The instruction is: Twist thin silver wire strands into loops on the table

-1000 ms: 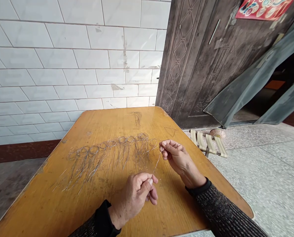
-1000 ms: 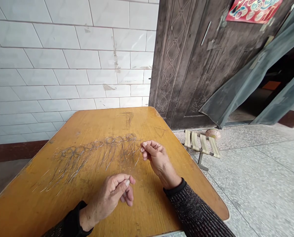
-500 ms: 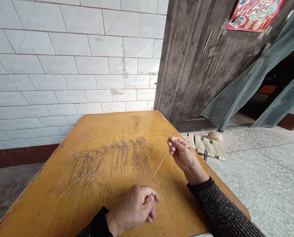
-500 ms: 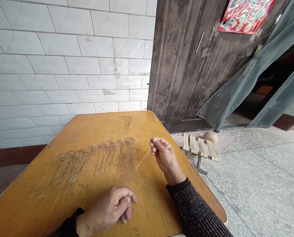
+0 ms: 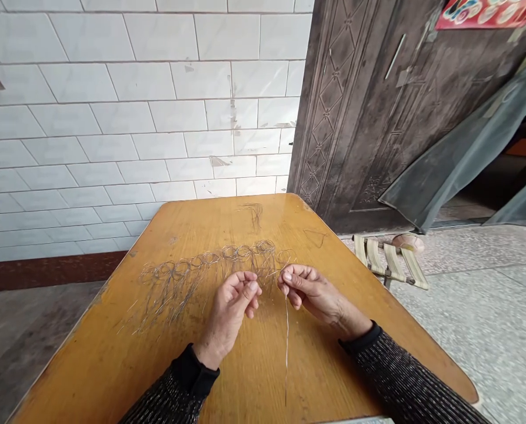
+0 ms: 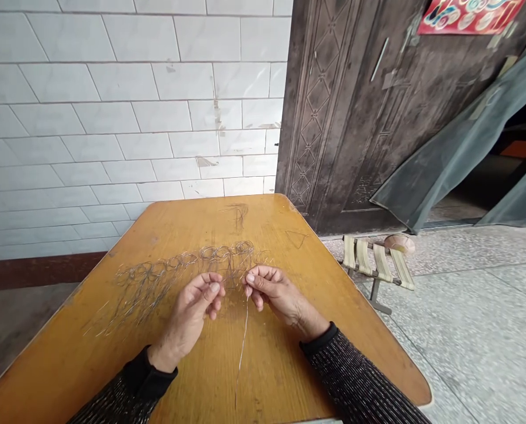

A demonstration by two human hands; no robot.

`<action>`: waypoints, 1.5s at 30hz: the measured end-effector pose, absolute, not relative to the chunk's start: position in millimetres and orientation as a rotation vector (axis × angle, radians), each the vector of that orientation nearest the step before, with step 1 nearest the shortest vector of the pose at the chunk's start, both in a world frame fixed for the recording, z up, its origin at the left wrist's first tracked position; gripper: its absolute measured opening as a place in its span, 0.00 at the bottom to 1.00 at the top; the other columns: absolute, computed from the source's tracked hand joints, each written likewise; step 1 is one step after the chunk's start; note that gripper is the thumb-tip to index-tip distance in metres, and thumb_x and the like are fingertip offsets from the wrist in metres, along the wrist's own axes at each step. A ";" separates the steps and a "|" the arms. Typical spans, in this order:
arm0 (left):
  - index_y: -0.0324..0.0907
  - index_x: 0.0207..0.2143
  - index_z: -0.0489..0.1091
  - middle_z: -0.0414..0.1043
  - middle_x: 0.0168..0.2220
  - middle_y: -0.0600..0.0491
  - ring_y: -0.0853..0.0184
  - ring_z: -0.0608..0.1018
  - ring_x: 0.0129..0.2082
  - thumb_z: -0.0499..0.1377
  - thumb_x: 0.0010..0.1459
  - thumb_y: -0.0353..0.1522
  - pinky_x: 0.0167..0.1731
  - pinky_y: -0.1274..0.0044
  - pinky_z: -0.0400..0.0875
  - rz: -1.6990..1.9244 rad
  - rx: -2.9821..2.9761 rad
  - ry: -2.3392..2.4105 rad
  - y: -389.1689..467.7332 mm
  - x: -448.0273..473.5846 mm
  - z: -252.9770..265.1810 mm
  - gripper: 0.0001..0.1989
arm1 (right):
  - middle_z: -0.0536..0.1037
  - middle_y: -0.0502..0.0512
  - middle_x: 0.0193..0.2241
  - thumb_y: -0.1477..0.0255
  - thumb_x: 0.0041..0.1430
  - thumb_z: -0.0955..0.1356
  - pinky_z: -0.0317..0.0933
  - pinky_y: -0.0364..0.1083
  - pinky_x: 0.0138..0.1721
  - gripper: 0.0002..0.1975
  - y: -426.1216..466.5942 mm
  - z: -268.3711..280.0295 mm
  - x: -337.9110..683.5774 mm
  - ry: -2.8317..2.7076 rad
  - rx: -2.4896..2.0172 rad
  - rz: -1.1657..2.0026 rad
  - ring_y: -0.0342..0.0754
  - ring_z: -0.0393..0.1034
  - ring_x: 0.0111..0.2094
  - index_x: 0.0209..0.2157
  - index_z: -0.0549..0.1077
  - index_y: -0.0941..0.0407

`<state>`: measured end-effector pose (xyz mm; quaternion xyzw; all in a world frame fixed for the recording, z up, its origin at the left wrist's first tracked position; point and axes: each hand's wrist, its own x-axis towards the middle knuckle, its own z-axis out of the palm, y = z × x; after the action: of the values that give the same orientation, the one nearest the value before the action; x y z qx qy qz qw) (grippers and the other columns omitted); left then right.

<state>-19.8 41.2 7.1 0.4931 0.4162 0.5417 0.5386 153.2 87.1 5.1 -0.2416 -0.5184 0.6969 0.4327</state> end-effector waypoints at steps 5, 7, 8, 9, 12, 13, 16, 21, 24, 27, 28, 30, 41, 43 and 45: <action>0.38 0.25 0.63 0.64 0.22 0.56 0.76 0.65 0.19 0.53 0.54 0.43 0.18 0.83 0.57 1.205 1.314 1.084 38.1 -20.2 5.0 0.16 | 0.72 0.47 0.19 0.64 0.48 0.69 0.52 0.36 0.14 0.12 88.3 3.2 152.6 -1.296 -0.625 1.676 0.34 0.58 0.13 0.22 0.71 0.58; 0.37 0.28 0.66 0.66 0.23 0.54 0.75 0.67 0.20 0.53 0.55 0.43 0.19 0.82 0.57 1.052 1.378 1.078 35.6 -16.4 2.5 0.16 | 0.72 0.47 0.19 0.64 0.49 0.69 0.53 0.36 0.15 0.12 88.7 2.9 152.6 -1.301 -0.629 1.642 0.34 0.58 0.14 0.22 0.71 0.58; 0.37 0.30 0.66 0.67 0.25 0.54 0.75 0.67 0.21 0.53 0.55 0.42 0.18 0.83 0.57 0.995 1.368 1.055 34.6 -14.0 0.8 0.16 | 0.72 0.47 0.19 0.64 0.49 0.69 0.53 0.36 0.15 0.11 88.7 2.8 152.4 -1.307 -0.628 1.634 0.34 0.59 0.14 0.22 0.71 0.58; 0.37 0.32 0.67 0.67 0.27 0.53 0.75 0.67 0.22 0.52 0.56 0.42 0.18 0.83 0.56 0.964 1.331 1.020 34.1 -11.8 -0.9 0.16 | 0.72 0.47 0.20 0.64 0.49 0.69 0.53 0.36 0.16 0.11 88.6 2.7 152.0 -1.314 -0.626 1.633 0.34 0.59 0.14 0.23 0.71 0.58; 0.36 0.33 0.67 0.66 0.29 0.53 0.78 0.65 0.21 0.54 0.55 0.42 0.16 0.85 0.53 0.941 1.131 0.869 34.1 -7.1 -5.4 0.16 | 0.72 0.48 0.20 0.65 0.50 0.69 0.54 0.36 0.16 0.10 87.0 2.1 149.5 -1.331 -0.622 1.645 0.34 0.60 0.15 0.24 0.72 0.58; 0.36 0.33 0.67 0.65 0.29 0.54 0.79 0.63 0.20 0.55 0.54 0.42 0.16 0.85 0.51 0.933 1.060 0.819 34.4 -6.5 -6.2 0.16 | 0.72 0.48 0.20 0.65 0.50 0.69 0.55 0.36 0.17 0.10 86.2 1.8 148.4 -1.334 -0.620 1.653 0.35 0.61 0.16 0.24 0.72 0.59; 0.36 0.33 0.67 0.65 0.28 0.53 0.81 0.60 0.17 0.58 0.53 0.40 0.14 0.86 0.45 0.873 0.900 0.701 34.8 -6.1 -6.6 0.14 | 0.70 0.47 0.18 0.65 0.51 0.68 0.56 0.37 0.16 0.10 83.0 0.4 144.6 -1.348 -0.597 1.713 0.37 0.62 0.15 0.24 0.72 0.58; 0.36 0.33 0.67 0.65 0.27 0.54 0.83 0.60 0.17 0.61 0.51 0.38 0.13 0.87 0.45 0.843 0.760 0.622 34.1 -4.2 -6.9 0.13 | 0.70 0.46 0.17 0.66 0.53 0.67 0.57 0.38 0.15 0.10 80.0 -1.7 141.3 -1.345 -0.553 1.780 0.37 0.62 0.13 0.25 0.71 0.58; 0.36 0.32 0.68 0.65 0.25 0.55 0.82 0.63 0.17 0.63 0.49 0.37 0.14 0.88 0.51 0.873 0.723 0.639 34.1 -2.1 -9.8 0.13 | 0.70 0.47 0.17 0.67 0.53 0.67 0.55 0.36 0.15 0.09 81.0 -2.0 141.7 -1.359 -0.569 1.741 0.35 0.62 0.14 0.25 0.71 0.59; 0.35 0.32 0.68 0.66 0.24 0.55 0.81 0.65 0.16 0.63 0.49 0.37 0.14 0.87 0.55 0.891 0.724 0.632 34.1 -1.2 -12.0 0.13 | 0.68 0.46 0.15 0.67 0.53 0.67 0.56 0.35 0.16 0.10 82.1 -1.7 141.9 -1.368 -0.571 1.733 0.35 0.61 0.14 0.24 0.71 0.59; 0.35 0.32 0.68 0.66 0.24 0.55 0.81 0.66 0.17 0.63 0.49 0.37 0.14 0.87 0.56 0.893 0.723 0.625 34.1 -1.2 -12.2 0.13 | 0.68 0.46 0.15 0.67 0.53 0.67 0.56 0.35 0.16 0.10 82.2 -1.5 141.7 -1.362 -0.569 1.736 0.35 0.61 0.14 0.24 0.70 0.60; 0.35 0.32 0.69 0.66 0.24 0.55 0.81 0.66 0.17 0.62 0.49 0.36 0.14 0.88 0.58 0.890 0.716 0.611 33.8 -1.5 -11.9 0.13 | 0.68 0.45 0.15 0.67 0.52 0.68 0.56 0.35 0.16 0.11 81.8 -1.2 141.0 -1.342 -0.561 1.744 0.35 0.61 0.14 0.23 0.70 0.60; 0.35 0.34 0.68 0.65 0.23 0.56 0.81 0.66 0.16 0.63 0.49 0.35 0.15 0.88 0.58 0.884 0.694 0.595 32.9 -0.5 -12.6 0.13 | 0.68 0.45 0.12 0.67 0.51 0.68 0.55 0.35 0.15 0.11 81.6 -3.2 137.6 -1.313 -0.583 1.738 0.35 0.61 0.12 0.23 0.70 0.61; 0.35 0.33 0.68 0.64 0.23 0.57 0.81 0.66 0.16 0.63 0.49 0.35 0.15 0.88 0.57 0.877 0.696 0.604 33.1 -0.7 -13.3 0.13 | 0.68 0.45 0.12 0.67 0.51 0.68 0.54 0.35 0.15 0.12 81.5 -4.3 137.2 -1.322 -0.597 1.730 0.35 0.61 0.12 0.22 0.70 0.61; 0.35 0.33 0.68 0.64 0.23 0.57 0.81 0.65 0.16 0.63 0.49 0.35 0.15 0.88 0.57 0.874 0.690 0.613 33.2 -1.0 -13.6 0.13 | 0.68 0.45 0.11 0.66 0.51 0.69 0.55 0.35 0.16 0.12 80.9 -5.3 136.6 -1.318 -0.615 1.721 0.35 0.61 0.12 0.22 0.70 0.61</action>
<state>-1.0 33.2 -13.6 0.3221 0.2862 0.4084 0.8047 136.6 80.9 -5.3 -0.2466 -0.5282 0.6897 0.4296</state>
